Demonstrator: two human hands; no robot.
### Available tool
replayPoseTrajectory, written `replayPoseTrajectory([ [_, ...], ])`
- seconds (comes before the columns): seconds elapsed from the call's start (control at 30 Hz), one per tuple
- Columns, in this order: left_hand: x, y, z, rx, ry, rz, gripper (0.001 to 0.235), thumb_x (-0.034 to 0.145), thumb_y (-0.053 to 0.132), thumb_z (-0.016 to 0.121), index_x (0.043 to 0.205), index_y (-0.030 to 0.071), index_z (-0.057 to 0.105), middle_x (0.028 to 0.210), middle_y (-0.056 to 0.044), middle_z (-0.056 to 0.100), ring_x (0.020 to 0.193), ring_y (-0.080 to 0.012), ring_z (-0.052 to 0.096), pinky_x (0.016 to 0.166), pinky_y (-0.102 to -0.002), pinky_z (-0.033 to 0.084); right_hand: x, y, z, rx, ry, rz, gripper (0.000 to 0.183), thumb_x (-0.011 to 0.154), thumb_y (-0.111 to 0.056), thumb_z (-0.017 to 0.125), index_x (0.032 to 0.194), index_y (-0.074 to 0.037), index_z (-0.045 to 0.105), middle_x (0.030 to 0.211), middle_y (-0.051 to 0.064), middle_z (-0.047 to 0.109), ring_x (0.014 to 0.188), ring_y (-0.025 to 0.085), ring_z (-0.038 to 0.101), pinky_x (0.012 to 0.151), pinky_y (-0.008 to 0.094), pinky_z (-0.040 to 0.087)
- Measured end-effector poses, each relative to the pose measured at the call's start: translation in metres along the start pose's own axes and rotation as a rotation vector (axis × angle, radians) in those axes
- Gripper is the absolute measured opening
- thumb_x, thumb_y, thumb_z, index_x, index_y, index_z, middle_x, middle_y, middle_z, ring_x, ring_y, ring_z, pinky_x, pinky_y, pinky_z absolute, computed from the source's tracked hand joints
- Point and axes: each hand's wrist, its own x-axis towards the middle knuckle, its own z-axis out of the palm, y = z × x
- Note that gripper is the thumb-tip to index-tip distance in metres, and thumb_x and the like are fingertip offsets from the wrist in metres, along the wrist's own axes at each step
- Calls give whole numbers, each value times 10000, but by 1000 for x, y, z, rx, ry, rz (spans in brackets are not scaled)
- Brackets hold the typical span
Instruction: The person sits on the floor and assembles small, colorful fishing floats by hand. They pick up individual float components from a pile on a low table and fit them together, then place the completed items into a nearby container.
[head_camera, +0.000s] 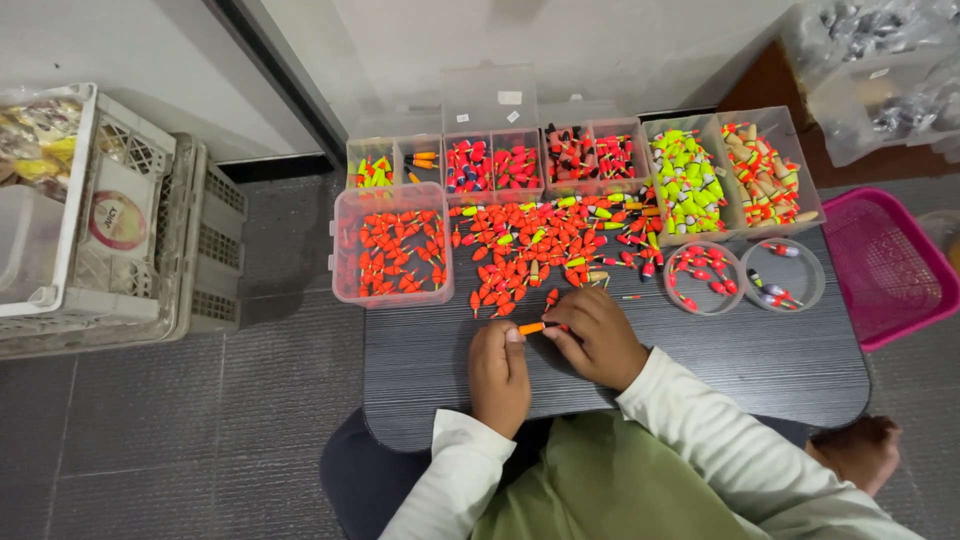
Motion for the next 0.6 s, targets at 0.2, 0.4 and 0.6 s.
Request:
replayPoseTrajectory([
  [0.2, 1, 1, 2, 22, -22, 38, 249, 1073, 178, 394, 895, 97, 548, 761, -84, 528, 742, -334, 584, 730, -427, 471, -1, 3, -1, 11, -11, 25, 241, 1023, -292, 557, 959, -96, 682, 828, 79, 626, 796, 307, 641, 730, 432, 500],
  [0.4, 0, 0, 1, 1, 8, 23, 244, 1077, 178, 389, 906, 84, 537, 760, -94, 518, 738, -335, 575, 722, -425, 471, 2, -2, -1, 10, 9, 10, 183, 994, -234, 605, 1037, -74, 682, 883, 102, 634, 821, 323, 638, 737, 442, 503],
  [0.6, 1, 2, 1, 12, -29, -1, 245, 1072, 176, 401, 907, 91, 560, 782, -91, 541, 768, -335, 587, 754, -436, 474, 0, 0, -3, 25, 1, 33, 249, 1003, -326, 584, 1055, -106, 690, 893, 81, 634, 827, 309, 638, 749, 435, 501],
])
